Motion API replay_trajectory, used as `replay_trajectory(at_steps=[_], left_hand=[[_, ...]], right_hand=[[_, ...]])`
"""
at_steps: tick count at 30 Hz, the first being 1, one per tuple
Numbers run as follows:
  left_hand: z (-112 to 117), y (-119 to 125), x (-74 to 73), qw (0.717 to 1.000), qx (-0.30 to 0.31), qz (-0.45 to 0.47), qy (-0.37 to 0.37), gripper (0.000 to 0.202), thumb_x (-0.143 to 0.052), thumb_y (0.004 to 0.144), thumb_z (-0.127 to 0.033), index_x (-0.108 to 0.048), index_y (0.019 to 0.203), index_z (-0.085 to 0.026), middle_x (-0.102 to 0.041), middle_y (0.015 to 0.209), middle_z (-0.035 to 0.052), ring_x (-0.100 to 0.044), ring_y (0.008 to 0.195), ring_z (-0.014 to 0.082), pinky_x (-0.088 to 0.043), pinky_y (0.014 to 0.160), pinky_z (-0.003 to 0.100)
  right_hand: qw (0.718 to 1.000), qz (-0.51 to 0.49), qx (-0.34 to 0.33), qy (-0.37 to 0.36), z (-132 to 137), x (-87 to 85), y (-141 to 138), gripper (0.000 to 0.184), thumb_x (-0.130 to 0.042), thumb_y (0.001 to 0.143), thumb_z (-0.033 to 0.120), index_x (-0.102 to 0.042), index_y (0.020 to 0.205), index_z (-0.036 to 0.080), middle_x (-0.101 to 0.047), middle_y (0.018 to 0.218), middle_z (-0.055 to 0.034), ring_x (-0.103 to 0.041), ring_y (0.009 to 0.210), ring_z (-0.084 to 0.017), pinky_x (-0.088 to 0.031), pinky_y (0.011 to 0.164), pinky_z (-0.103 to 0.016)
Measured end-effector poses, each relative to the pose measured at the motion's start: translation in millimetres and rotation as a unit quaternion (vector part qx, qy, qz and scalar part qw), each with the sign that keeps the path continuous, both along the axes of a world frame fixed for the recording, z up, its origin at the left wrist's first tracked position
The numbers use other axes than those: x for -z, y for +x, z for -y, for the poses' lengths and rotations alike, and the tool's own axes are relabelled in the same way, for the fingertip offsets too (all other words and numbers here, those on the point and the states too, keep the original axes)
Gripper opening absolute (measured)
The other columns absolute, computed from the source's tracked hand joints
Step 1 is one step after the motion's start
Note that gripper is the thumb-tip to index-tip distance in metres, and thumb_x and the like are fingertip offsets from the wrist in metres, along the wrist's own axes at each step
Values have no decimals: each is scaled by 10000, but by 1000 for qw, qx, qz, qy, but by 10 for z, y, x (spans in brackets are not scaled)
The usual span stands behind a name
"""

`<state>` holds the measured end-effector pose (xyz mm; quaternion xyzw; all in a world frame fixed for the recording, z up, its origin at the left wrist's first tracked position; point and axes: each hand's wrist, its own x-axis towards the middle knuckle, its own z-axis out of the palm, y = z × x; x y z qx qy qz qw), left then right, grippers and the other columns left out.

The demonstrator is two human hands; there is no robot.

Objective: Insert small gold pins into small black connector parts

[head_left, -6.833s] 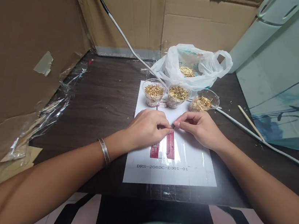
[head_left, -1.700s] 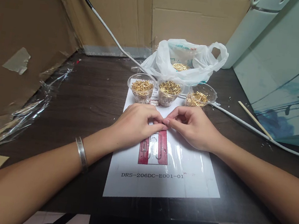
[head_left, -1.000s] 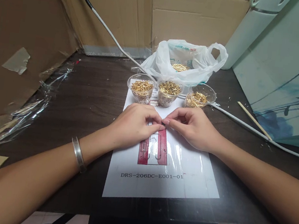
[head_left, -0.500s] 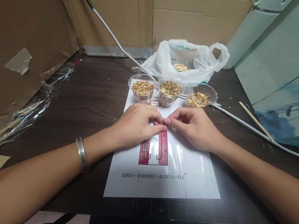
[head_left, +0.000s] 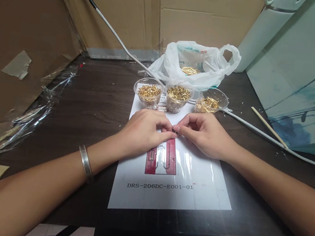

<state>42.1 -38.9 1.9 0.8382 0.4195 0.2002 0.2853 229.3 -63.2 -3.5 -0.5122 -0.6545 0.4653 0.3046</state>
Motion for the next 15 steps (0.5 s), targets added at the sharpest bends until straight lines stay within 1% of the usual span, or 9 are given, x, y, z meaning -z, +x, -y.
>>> replay_trajectory(at_steps=[6, 11, 15], left_hand=[[0, 5, 2, 1000, -1, 2, -1, 117, -727, 770, -254, -736, 688, -171, -677, 703, -3, -535, 624, 114, -352, 595, 259], [-2, 5, -6, 1000, -4, 3, -1, 102, -720, 766, -245, -739, 693, -177, -673, 691, -3, -519, 597, 109, -350, 583, 256], [-5, -6, -5, 1000, -1, 8, 3, 93, -720, 758, -226, -736, 679, -179, -676, 679, -3, -525, 595, 112, -354, 578, 254]], right_hand=[[1000, -1, -2, -6, -2, -4, 6, 276, -698, 787, 377, -694, 728, 107, -557, 585, 1, -412, 545, -89, -282, 487, -238], [1000, -16, -7, -18, 11, -14, 11, 274, -710, 778, 375, -683, 708, 112, -497, 528, 34, -371, 490, -71, -265, 467, -237], [1000, -15, 3, -11, 21, 0, 11, 257, -705, 790, 367, -692, 733, 117, -509, 532, 34, -384, 479, -68, -260, 454, -230]])
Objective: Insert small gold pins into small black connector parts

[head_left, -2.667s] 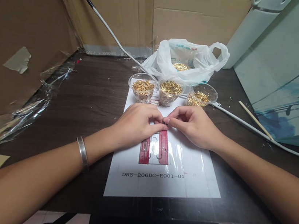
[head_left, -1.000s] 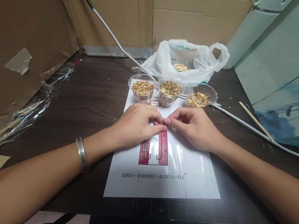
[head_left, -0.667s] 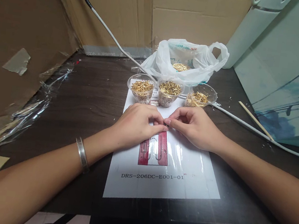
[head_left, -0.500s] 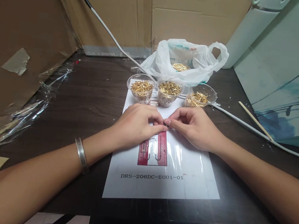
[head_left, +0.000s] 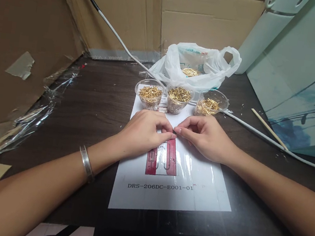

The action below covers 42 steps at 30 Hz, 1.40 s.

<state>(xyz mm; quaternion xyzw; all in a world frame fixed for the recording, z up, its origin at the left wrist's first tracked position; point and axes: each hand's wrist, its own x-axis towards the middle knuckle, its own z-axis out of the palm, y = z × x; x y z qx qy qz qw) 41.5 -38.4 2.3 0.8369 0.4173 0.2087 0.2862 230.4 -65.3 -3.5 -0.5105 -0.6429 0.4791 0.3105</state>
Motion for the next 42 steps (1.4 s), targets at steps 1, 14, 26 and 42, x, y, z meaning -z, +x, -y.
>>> replay_trajectory(at_steps=[1, 14, 26, 42], left_hand=[[1, -3, 2, 1000, 2, 2, 3, 96, -721, 758, -230, -734, 677, -180, -679, 682, -2, -528, 598, 114, -357, 577, 254], [50, -17, 12, 994, -7, 97, 47, 105, -664, 809, -204, -765, 796, -179, -696, 751, 13, -583, 653, 122, -436, 622, 262], [47, -20, 16, 994, -24, 92, 50, 107, -655, 817, -214, -741, 797, -154, -677, 741, 26, -569, 637, 123, -414, 582, 266], [52, -16, 3, 995, -16, 86, 47, 120, -620, 833, -214, -717, 803, -150, -662, 773, 28, -565, 665, 128, -413, 596, 272]], right_hand=[[1000, -3, 1, -2, -2, 0, 1, 256, -703, 794, 369, -690, 735, 120, -509, 522, 36, -387, 464, -66, -260, 447, -229], [999, -35, 35, -12, -19, -38, -21, 304, -700, 796, 429, -667, 720, 137, -483, 466, 55, -393, 411, -66, -263, 424, -233], [998, -51, 42, 2, -15, -21, -44, 310, -706, 794, 433, -648, 688, 148, -490, 489, 52, -394, 439, -66, -283, 451, -237], [996, -64, 45, -43, -14, -63, -35, 288, -730, 772, 422, -683, 736, 139, -476, 443, 57, -374, 381, -60, -225, 395, -232]])
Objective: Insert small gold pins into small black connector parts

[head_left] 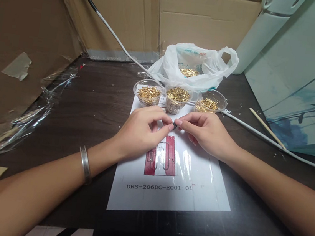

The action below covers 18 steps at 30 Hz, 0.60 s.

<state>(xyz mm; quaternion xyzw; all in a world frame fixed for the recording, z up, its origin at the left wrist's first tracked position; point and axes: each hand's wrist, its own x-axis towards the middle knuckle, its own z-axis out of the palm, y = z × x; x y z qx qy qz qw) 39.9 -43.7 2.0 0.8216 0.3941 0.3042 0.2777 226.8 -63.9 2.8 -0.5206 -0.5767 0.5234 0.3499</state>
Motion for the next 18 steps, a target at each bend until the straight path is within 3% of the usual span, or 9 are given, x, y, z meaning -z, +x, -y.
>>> replay_trajectory(at_steps=[10, 18], left_hand=[[8, -9, 13, 1000, 11, -22, 10, 116, -624, 814, -198, -729, 784, -160, -670, 757, 26, -556, 650, 126, -408, 591, 266], [0, -18, 28, 999, 28, -27, 11, 107, -646, 807, -182, -750, 785, -166, -674, 735, 17, -567, 656, 126, -417, 611, 262]], right_hand=[[999, 10, -17, 45, 6, 55, 13, 225, -717, 784, 370, -713, 759, 146, -518, 507, 38, -450, 497, -91, -325, 496, -246], [999, 32, -31, 19, 5, 49, 29, 214, -721, 775, 343, -710, 782, 129, -504, 508, 47, -386, 451, -68, -250, 448, -242]])
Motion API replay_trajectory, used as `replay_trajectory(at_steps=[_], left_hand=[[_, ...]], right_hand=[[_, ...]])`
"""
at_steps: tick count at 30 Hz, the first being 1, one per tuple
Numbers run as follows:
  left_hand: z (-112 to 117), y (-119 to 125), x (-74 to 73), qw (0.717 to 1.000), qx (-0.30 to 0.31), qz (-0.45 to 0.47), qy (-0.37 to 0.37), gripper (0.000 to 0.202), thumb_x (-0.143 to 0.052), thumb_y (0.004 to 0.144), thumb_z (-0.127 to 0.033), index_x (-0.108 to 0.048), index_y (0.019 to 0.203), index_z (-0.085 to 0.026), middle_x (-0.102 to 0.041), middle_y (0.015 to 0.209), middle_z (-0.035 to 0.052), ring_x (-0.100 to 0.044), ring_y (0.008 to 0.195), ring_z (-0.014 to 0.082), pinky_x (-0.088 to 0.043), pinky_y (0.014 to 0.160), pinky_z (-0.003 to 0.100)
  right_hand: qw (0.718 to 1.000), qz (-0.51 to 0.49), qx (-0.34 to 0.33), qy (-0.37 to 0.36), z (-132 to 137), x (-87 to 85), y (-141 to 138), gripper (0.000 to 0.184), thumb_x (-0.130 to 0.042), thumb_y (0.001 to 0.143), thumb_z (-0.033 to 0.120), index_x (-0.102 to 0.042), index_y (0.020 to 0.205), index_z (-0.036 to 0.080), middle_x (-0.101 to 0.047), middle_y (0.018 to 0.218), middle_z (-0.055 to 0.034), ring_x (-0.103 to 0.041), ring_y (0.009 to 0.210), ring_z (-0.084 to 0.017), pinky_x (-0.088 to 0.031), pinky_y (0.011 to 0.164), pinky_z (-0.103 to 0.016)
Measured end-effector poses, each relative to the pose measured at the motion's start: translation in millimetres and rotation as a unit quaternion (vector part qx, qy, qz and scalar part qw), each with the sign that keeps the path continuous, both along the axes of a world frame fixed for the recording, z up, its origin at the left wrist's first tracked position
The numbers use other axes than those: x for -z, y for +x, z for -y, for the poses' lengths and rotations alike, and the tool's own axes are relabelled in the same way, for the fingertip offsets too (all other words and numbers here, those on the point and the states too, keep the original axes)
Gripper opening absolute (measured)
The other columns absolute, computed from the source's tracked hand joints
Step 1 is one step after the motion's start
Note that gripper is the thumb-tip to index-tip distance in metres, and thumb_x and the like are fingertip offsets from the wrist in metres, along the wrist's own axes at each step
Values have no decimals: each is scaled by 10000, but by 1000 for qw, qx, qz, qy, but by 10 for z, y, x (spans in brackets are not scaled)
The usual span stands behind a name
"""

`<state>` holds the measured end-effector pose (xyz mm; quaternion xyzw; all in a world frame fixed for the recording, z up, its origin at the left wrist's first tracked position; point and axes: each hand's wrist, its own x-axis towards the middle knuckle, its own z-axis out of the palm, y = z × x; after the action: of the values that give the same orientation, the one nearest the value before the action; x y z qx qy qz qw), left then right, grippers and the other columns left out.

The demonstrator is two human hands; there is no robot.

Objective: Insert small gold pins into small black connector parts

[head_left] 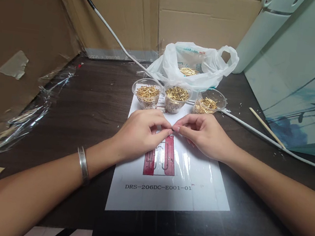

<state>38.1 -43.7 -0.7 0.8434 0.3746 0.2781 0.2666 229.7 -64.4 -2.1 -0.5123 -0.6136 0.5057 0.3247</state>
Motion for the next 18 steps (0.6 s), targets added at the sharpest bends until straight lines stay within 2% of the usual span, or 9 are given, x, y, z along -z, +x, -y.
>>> replay_trajectory(at_steps=[7, 18], left_hand=[[3, 4, 3, 1000, 4, -6, -20, 96, -687, 788, -187, -761, 727, -179, -695, 735, 9, -598, 651, 124, -432, 619, 260], [-5, 8, 5, 999, -10, -45, -17, 63, -717, 764, -198, -752, 717, -173, -694, 728, -8, -581, 651, 118, -410, 611, 256]], right_hand=[[999, -36, -1, -32, -11, -28, 7, 210, -702, 771, 339, -677, 738, 134, -500, 488, 49, -393, 415, -65, -254, 422, -238], [1000, -10, -14, -24, -22, -35, -4, 139, -709, 765, 244, -688, 726, 112, -481, 457, 65, -390, 409, -51, -247, 428, -235]])
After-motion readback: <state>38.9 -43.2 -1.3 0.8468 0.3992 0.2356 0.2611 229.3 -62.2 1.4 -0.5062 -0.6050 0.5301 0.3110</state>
